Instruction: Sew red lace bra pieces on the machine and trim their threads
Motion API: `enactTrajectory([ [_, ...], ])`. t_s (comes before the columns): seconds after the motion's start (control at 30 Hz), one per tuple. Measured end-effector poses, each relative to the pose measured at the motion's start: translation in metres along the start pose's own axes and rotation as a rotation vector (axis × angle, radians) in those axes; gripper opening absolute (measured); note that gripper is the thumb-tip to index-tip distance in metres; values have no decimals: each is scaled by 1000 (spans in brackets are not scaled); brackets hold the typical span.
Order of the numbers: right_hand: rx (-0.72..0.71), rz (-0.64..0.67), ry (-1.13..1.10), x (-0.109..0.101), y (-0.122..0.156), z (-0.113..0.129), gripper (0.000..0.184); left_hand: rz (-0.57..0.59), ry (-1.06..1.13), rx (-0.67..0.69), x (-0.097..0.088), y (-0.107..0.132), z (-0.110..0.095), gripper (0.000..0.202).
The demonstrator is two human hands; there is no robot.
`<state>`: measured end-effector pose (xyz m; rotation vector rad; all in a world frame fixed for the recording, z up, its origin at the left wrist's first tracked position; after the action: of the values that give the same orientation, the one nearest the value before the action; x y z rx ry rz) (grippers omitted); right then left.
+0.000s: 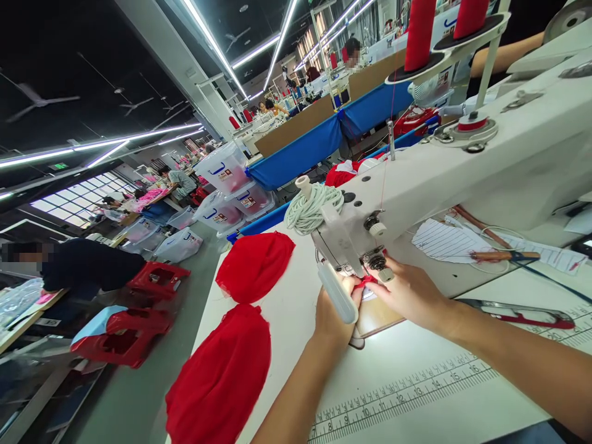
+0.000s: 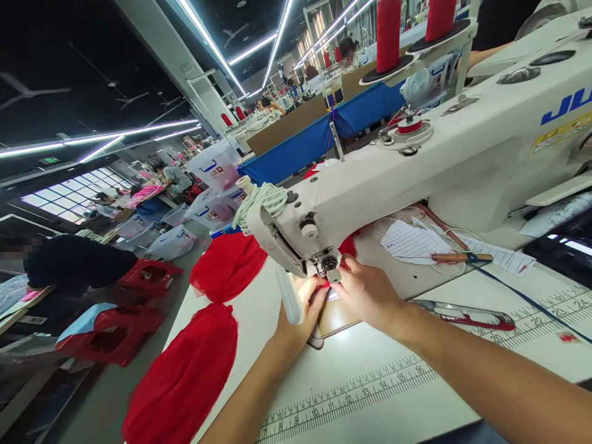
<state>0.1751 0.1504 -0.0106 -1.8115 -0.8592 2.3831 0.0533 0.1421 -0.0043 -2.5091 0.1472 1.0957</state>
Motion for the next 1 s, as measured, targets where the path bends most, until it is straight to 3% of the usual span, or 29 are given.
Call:
enactTrajectory([
  [0.17,36,-63,66,-5,6,-7,9,-37,150,-110,-4,-2,15,10],
  [0.37,15,-96,69,-6,0,-3,4,6,133,-91,-3,-3,13,13],
  [0.57,5,-123,116,-10,-4,-5,19,72,71,-55,-5,-2,8,17],
  [0.7,-67,-122,132,-16,-1,-2,23,118,-102,103,-6,0,-5,18],
  [0.9,-417,-82,45,-20,12,27,31,117,-325,343,-6,8,-16,31],
  [1.0,-494,-69,-1,-22,14,33,30,130,-367,464,-7,12,-24,33],
])
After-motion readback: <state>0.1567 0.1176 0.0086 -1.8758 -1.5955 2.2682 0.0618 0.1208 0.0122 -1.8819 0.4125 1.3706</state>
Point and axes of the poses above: each hand's wrist, its own y-axis away from the middle knuckle, its own x-axis out of the palm, z = x × y, the point moved 8 cm from there along -y, towards the middle knuckle, and after that the axes turned 7 degrees about y, right-handed, at the moved point
